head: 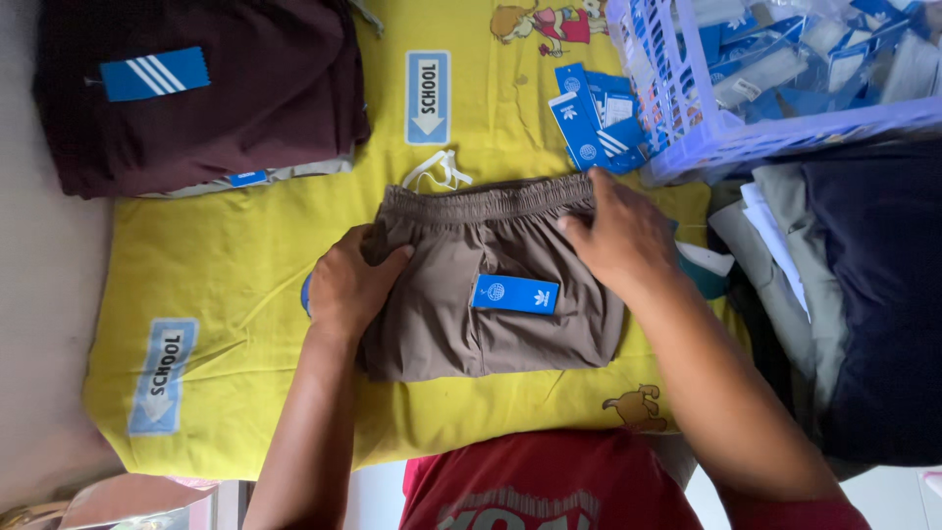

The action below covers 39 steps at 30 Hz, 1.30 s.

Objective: The person folds pairs of shorts and attaches blue tags to the waistbands using a handheld stapler. They handle dark, olive, and brown shorts, placing each tagged pair into a stack on a yellow surface.

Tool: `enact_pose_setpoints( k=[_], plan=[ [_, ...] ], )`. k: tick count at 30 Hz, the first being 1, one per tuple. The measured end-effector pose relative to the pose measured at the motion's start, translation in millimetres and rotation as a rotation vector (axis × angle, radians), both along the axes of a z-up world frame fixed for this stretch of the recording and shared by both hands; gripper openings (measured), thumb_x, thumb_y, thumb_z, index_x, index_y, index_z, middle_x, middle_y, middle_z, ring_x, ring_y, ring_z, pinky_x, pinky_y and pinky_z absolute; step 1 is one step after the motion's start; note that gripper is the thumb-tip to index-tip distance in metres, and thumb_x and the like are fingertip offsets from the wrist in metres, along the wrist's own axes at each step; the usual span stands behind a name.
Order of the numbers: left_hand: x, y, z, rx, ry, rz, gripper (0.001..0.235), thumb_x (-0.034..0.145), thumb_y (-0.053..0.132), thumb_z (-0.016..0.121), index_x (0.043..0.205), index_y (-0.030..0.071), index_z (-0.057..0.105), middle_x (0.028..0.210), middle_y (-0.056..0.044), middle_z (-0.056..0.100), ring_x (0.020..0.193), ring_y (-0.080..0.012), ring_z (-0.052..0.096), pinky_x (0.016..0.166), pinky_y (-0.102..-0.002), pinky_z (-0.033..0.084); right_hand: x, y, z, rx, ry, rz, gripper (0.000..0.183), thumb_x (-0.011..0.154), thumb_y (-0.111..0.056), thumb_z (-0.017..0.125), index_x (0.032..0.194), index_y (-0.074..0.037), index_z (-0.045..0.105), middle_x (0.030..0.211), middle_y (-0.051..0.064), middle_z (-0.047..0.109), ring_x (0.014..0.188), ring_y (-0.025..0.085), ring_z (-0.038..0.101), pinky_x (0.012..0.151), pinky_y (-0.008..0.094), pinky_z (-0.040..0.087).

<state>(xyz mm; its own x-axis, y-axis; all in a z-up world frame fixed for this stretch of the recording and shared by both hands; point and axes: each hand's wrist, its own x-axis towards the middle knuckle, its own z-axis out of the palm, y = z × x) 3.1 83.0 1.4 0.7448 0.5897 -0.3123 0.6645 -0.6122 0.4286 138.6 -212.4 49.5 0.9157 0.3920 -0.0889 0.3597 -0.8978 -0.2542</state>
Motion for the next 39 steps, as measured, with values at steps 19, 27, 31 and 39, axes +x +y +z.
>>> enact_pose_setpoints(
  k=[19,27,31,39],
  plan=[
    [-62.6,106.6,39.8,-0.245,-0.397,0.196,0.037,0.092,0.021,0.067,0.127,0.014,0.060,0.110,-0.026,0.070,0.112,-0.0419,0.066,0.091,-0.051,0.052,-27.8,117.4,-38.8,0.687,0.428,0.045,0.055,0.070,-0.018,0.082,0.118,-0.004,0.061,0.106,0.028,0.066,0.106,0.048,0.064,0.081,0.053,0.049],
    [-92.1,210.5,31.9,0.290,-0.372,0.191,0.029,0.095,0.014,0.069,0.122,0.006,0.065,0.100,-0.024,0.071,0.095,-0.0448,0.070,0.076,-0.058,0.055,-47.7,232.6,-61.8,0.881,0.480,0.086,0.079,0.066,-0.019,0.087,0.136,-0.012,0.052,0.121,0.021,0.065,0.118,0.040,0.063,0.093,0.048,0.052],
    [-90.7,235.0,-7.9,0.580,-0.298,0.226,0.026,0.091,0.020,0.071,0.115,0.011,0.067,0.095,-0.016,0.074,0.086,-0.0371,0.073,0.073,-0.049,0.060,-63.6,247.6,-23.1,0.831,0.494,0.107,0.087,0.075,-0.016,0.081,0.150,-0.012,0.038,0.136,0.024,0.055,0.133,0.044,0.052,0.107,0.052,0.046],
    [-85.6,174.1,-2.5,0.653,-0.457,-0.088,0.057,0.087,0.032,0.069,0.140,0.016,0.056,0.138,-0.022,0.056,0.122,-0.0398,0.060,0.108,-0.060,0.038,-83.6,251.2,-27.4,0.400,-0.311,0.743,0.070,0.094,-0.056,0.058,0.145,-0.009,0.052,0.152,0.022,0.042,0.147,0.043,0.030,0.116,0.064,0.017]
  ],
)
